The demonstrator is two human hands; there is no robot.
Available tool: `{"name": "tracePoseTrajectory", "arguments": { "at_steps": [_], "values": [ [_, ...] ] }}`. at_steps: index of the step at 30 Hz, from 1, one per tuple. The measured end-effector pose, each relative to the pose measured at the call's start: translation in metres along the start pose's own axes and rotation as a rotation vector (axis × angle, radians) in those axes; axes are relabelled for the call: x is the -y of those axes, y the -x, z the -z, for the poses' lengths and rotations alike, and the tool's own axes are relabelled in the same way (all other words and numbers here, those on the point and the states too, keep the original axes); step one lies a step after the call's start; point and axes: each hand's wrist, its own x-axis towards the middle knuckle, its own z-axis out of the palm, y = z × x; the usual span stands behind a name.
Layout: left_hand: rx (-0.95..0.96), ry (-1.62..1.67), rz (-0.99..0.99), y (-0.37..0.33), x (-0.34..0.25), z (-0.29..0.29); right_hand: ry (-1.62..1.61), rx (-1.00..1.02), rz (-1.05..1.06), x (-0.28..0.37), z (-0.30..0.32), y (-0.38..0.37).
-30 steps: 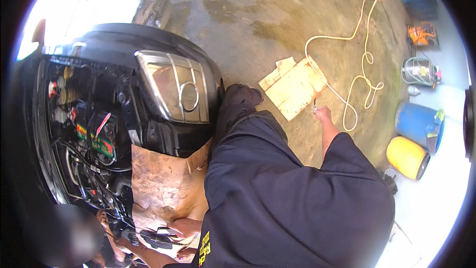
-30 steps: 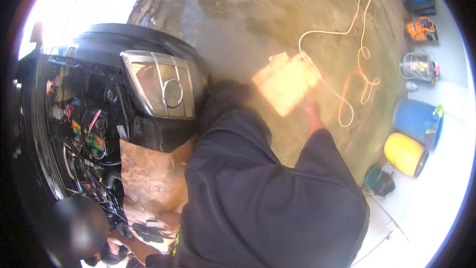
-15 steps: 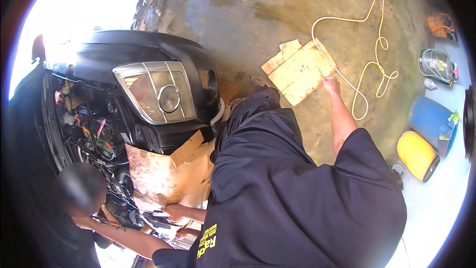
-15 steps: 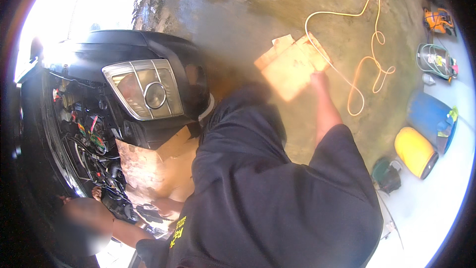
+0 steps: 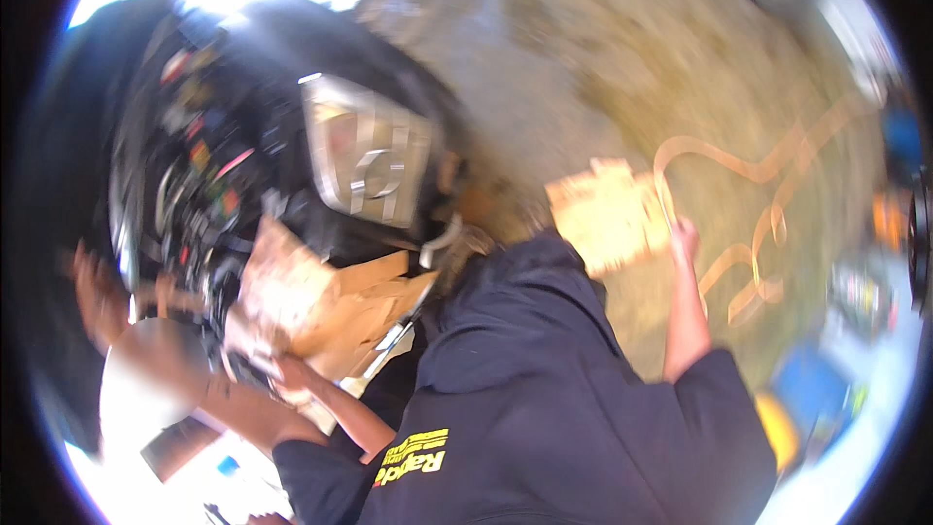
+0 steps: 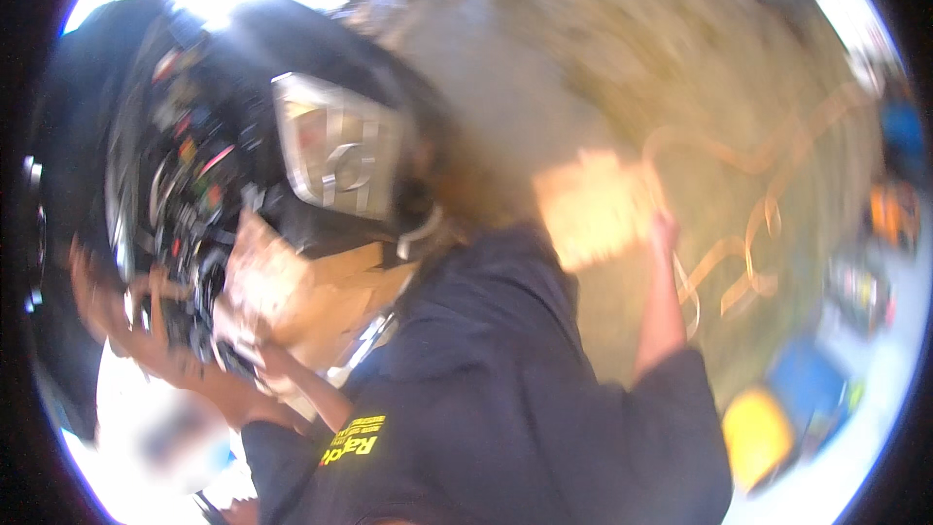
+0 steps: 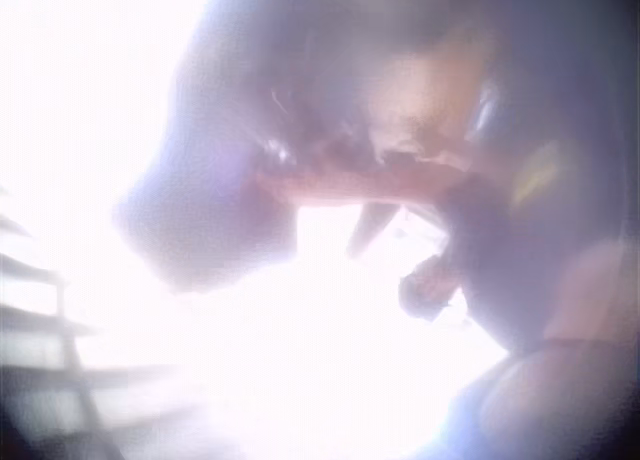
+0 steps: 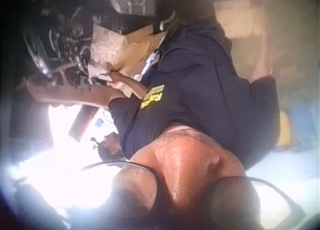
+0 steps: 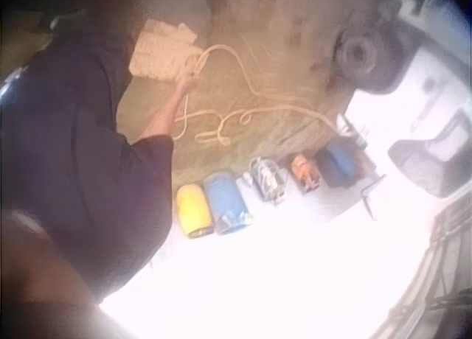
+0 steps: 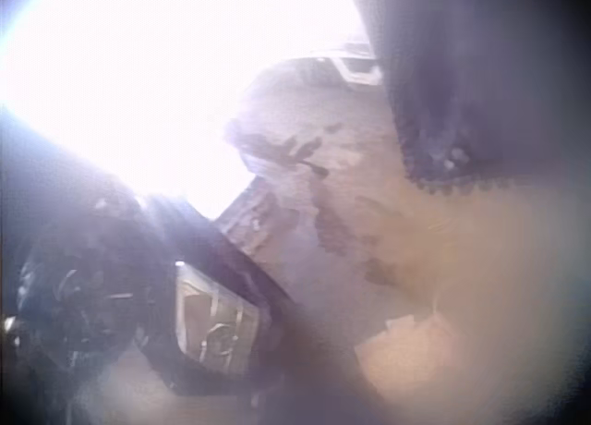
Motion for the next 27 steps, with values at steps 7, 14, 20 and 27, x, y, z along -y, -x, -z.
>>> {"name": "tracePoseTrajectory", "arguments": {
  "at_steps": [7, 14, 20, 27],
  "values": [
    [0.036, 0.306, -0.043, 0.074, -0.028, -0.106, -0.188, 0.099, 0.528, 0.239, -0.059, 0.011],
    [0.051, 0.583, 0.342, 0.150, 0.036, -0.173, -0.366, 0.447, 1.043, 0.566, -0.013, 0.207],
    [0.038, 0.639, 0.369, 0.155, 0.058, -0.147, -0.410, 0.530, 1.732, 0.682, -0.030, 0.338],
    [-0.028, 0.615, 0.374, 0.135, 0.112, -0.050, -0.575, 0.693, 1.811, 0.747, -0.097, 0.447]
  ]
}}
